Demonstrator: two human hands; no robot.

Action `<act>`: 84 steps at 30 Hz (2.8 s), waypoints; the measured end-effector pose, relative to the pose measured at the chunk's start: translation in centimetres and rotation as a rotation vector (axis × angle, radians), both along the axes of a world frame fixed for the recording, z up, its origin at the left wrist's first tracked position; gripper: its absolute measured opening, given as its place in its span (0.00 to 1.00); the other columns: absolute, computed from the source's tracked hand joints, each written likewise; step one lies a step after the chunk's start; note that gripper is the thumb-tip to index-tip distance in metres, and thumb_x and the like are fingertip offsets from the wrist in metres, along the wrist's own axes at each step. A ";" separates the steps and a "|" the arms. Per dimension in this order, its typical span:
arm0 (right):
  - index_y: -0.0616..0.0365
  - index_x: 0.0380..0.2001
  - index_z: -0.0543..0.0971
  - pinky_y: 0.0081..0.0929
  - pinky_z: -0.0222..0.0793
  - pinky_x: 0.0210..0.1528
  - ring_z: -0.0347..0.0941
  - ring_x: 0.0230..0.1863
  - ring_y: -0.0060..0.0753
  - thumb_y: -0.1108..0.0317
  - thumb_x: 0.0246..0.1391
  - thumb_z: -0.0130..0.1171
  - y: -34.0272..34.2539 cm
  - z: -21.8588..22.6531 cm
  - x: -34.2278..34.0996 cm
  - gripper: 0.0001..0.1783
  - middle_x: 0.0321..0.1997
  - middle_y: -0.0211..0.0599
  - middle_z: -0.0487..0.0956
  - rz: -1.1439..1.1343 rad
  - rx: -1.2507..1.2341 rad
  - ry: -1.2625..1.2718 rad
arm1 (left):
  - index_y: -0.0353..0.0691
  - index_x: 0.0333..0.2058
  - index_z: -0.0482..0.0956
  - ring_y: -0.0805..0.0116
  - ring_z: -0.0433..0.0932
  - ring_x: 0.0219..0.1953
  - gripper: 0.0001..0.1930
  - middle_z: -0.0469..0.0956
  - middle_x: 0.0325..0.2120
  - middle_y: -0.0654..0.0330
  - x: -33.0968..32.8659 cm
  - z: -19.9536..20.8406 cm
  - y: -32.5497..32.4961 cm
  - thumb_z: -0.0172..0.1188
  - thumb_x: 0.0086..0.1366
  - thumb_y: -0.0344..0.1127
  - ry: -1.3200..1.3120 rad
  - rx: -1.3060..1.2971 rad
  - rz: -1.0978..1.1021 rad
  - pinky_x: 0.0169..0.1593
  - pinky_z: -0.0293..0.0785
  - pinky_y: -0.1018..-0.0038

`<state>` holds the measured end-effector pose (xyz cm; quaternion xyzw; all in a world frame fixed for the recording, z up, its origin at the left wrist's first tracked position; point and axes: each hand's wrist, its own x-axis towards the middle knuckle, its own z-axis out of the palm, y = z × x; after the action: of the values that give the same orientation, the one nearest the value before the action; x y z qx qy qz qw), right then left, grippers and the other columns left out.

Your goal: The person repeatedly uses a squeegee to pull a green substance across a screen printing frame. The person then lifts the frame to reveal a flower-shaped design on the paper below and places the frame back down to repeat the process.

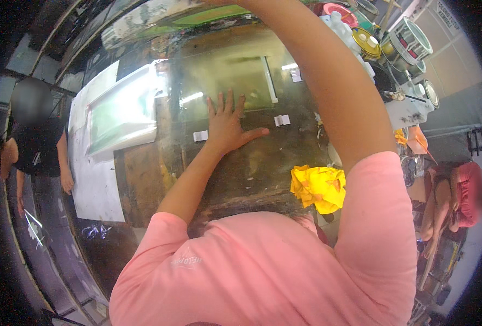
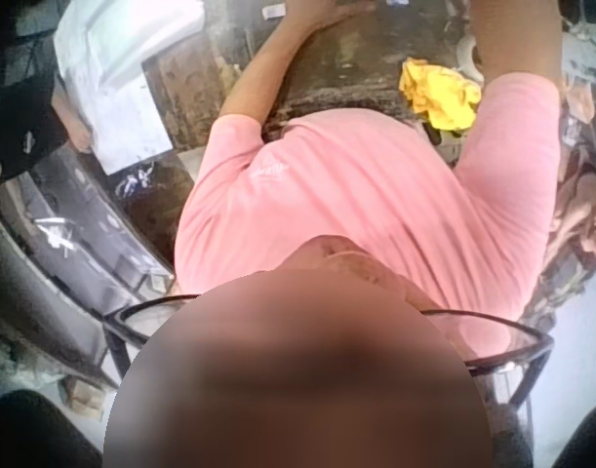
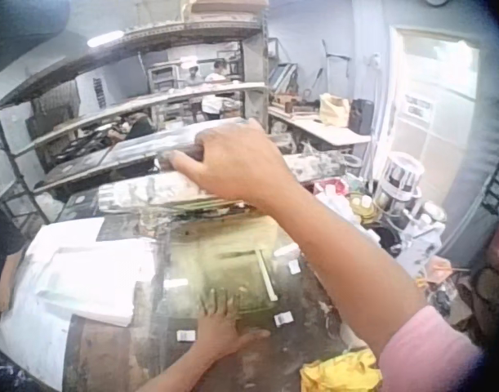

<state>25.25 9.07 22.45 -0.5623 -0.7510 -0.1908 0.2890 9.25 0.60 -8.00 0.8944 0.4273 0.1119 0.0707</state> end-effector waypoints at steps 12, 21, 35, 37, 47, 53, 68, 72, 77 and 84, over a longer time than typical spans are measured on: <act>0.67 0.29 0.87 0.50 0.76 0.54 0.84 0.43 0.59 0.40 0.59 0.51 0.3 0.5 0.1 0.35 0.34 0.61 0.86 -0.001 0.021 0.011 | 0.36 0.73 0.66 0.33 0.55 0.76 0.65 0.59 0.74 0.36 5.2 0.0 -3.0 0.48 0.54 0.90 -0.084 0.070 -0.018 0.72 0.24 0.21; 0.66 0.29 0.87 0.51 0.75 0.52 0.84 0.41 0.60 0.37 0.61 0.50 0.1 0.3 -0.1 0.37 0.33 0.60 0.86 -0.036 -0.016 -0.011 | 0.37 0.69 0.72 0.35 0.62 0.72 0.61 0.65 0.71 0.37 5.0 -0.2 -3.4 0.50 0.55 0.88 -0.154 0.152 -0.053 0.73 0.26 0.22; 0.64 0.33 0.83 0.54 0.74 0.47 0.83 0.39 0.61 0.35 0.62 0.57 -2.5 -2.6 -1.1 0.35 0.29 0.53 0.85 0.009 0.066 0.061 | 0.25 0.68 0.68 0.55 0.83 0.55 0.49 0.83 0.54 0.47 -5.1 9.4 -0.3 0.81 0.57 0.51 -0.873 -0.417 0.338 0.60 0.79 0.64; 0.62 0.30 0.83 0.53 0.71 0.46 0.83 0.37 0.57 0.39 0.63 0.57 -4.1 -4.6 -1.1 0.32 0.28 0.50 0.85 0.063 0.109 0.098 | 0.20 0.68 0.65 0.59 0.83 0.53 0.52 0.84 0.53 0.47 -8.7 12.2 1.7 0.82 0.56 0.48 -1.192 -0.479 0.339 0.58 0.79 0.68; 0.51 0.46 0.88 0.50 0.75 0.43 0.81 0.38 0.59 0.45 0.64 0.64 -10.7 -16.5 1.0 0.22 0.34 0.51 0.84 0.226 -0.732 0.142 | 0.33 0.65 0.76 0.50 0.80 0.57 0.58 0.82 0.52 0.45 -11.7 4.7 -3.1 0.86 0.39 0.64 -0.762 -0.496 0.464 0.63 0.71 0.55; 0.51 0.47 0.85 0.47 0.78 0.44 0.81 0.45 0.51 0.42 0.61 0.65 -14.6 -23.2 -1.3 0.25 0.42 0.42 0.85 0.122 -0.597 0.051 | 0.42 0.61 0.82 0.55 0.69 0.59 0.56 0.75 0.47 0.59 -11.8 0.4 -3.9 0.83 0.33 0.70 -0.283 -0.015 0.543 0.70 0.48 0.49; 0.48 0.43 0.88 0.49 0.77 0.45 0.83 0.44 0.52 0.29 0.64 0.55 14.0 -23.0 4.5 0.34 0.36 0.43 0.86 0.161 -0.641 -0.043 | 0.39 0.69 0.74 0.62 0.71 0.44 0.66 0.73 0.36 0.62 -12.4 -0.2 -3.3 0.81 0.33 0.74 -0.327 0.150 0.428 0.57 0.57 0.58; 0.48 0.44 0.87 0.50 0.78 0.47 0.84 0.46 0.51 0.30 0.64 0.55 15.2 -24.5 4.7 0.33 0.40 0.42 0.86 0.153 -0.480 -0.085 | 0.36 0.70 0.72 0.65 0.72 0.37 0.66 0.75 0.30 0.63 -12.4 -0.6 -3.2 0.81 0.36 0.72 -0.503 0.044 0.395 0.54 0.59 0.61; 0.41 0.46 0.86 0.51 0.80 0.44 0.84 0.46 0.46 0.33 0.66 0.53 9.0 -26.8 3.6 0.27 0.41 0.40 0.85 0.100 -0.386 -0.083 | 0.34 0.70 0.71 0.64 0.73 0.35 0.63 0.77 0.29 0.61 -12.4 -0.8 -3.6 0.81 0.39 0.69 -0.469 0.073 0.401 0.52 0.60 0.63; 0.51 0.47 0.82 0.46 0.79 0.41 0.81 0.45 0.49 0.42 0.65 0.60 -10.0 -22.8 -0.9 0.24 0.43 0.40 0.81 0.067 -0.569 -0.089 | 0.32 0.69 0.72 0.61 0.75 0.38 0.62 0.81 0.33 0.57 -12.4 -0.7 -3.6 0.82 0.41 0.68 -0.507 0.092 0.382 0.54 0.61 0.63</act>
<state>24.37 -0.97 -0.39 -0.5869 -0.8043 0.0127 0.0926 -3.14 -3.01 -8.70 0.7438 0.5509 0.3616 0.1121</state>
